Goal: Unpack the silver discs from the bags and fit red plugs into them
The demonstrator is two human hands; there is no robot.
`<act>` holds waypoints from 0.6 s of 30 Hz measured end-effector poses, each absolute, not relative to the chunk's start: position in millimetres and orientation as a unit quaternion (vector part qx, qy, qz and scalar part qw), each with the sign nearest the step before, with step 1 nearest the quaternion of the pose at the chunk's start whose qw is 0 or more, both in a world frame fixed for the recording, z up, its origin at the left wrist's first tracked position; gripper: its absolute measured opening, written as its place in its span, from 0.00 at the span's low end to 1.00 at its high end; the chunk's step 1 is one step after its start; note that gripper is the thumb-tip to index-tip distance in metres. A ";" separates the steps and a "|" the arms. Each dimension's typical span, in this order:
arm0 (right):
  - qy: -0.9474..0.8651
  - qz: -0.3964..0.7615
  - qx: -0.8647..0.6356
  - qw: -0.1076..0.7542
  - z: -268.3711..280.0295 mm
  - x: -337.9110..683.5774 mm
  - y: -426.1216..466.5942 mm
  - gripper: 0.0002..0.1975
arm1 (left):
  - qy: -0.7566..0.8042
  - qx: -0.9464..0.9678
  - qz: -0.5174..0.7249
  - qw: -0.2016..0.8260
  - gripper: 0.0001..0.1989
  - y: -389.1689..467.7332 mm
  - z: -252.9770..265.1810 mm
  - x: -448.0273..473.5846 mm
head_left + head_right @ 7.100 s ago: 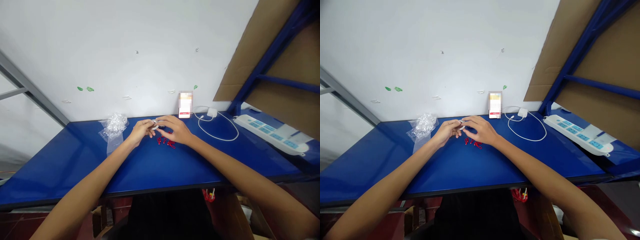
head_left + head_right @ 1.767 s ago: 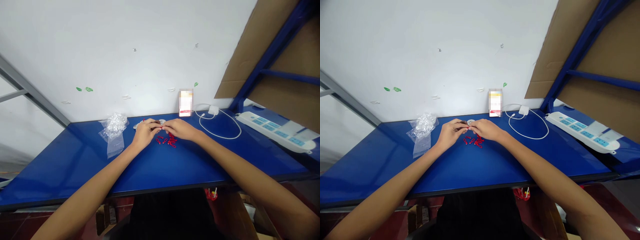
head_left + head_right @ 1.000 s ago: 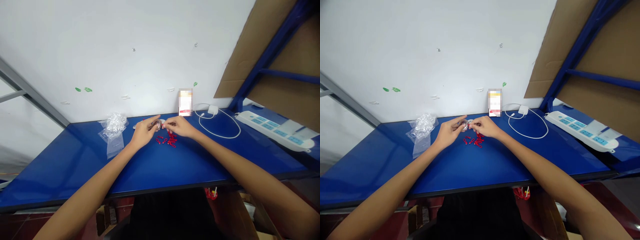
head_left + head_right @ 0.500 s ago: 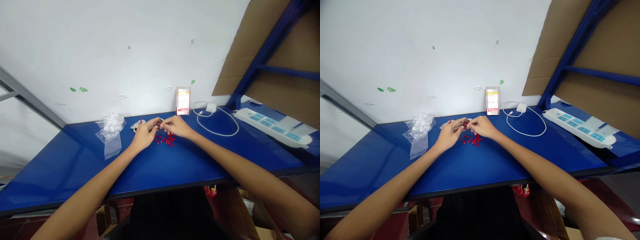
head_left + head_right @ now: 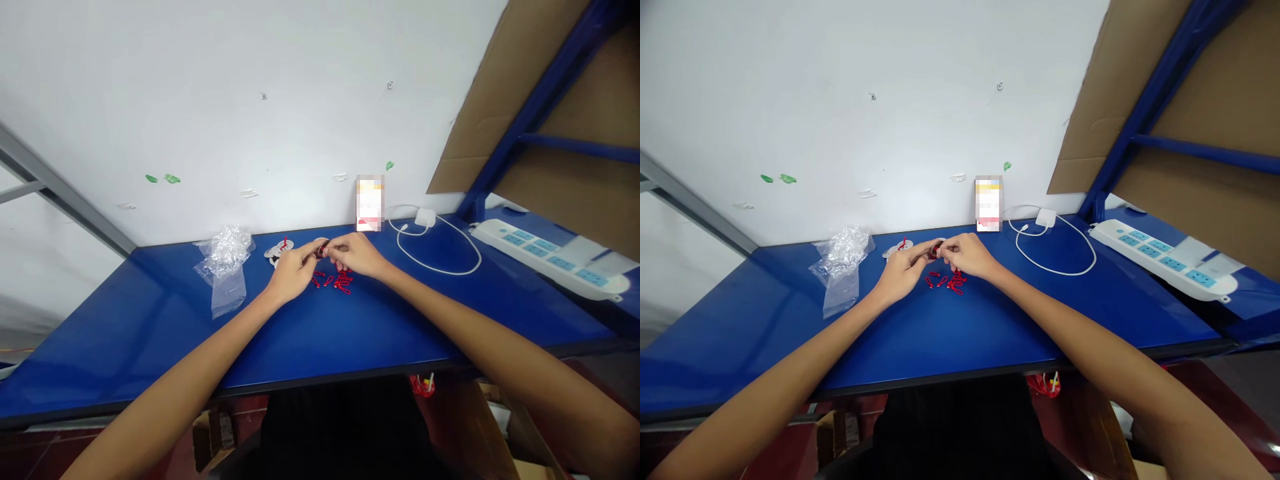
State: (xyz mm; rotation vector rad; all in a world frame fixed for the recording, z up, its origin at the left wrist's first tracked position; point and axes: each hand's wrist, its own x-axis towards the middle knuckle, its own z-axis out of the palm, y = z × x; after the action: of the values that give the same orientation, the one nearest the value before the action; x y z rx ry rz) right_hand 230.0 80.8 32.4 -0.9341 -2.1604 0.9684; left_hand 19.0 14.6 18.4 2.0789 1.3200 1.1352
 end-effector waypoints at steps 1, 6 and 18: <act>-0.810 0.366 -0.352 0.295 32.7 229.8 80.5 0.13 | 0.474 0.751 0.409 0.211 0.27 15.1 17.7 18.7; -0.813 0.364 -0.351 0.291 34.8 229.9 79.9 0.13 | 0.460 0.757 0.419 0.199 0.23 19.4 13.9 17.1; -0.826 0.369 -0.311 0.293 37.4 233.1 74.5 0.10 | 0.407 0.749 0.469 0.229 0.13 16.5 26.9 13.3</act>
State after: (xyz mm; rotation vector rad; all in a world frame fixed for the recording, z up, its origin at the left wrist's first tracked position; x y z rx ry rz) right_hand 233.1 74.5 37.4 -0.8278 -2.1991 0.9823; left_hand 13.3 16.5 26.9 2.0624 1.1210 1.2905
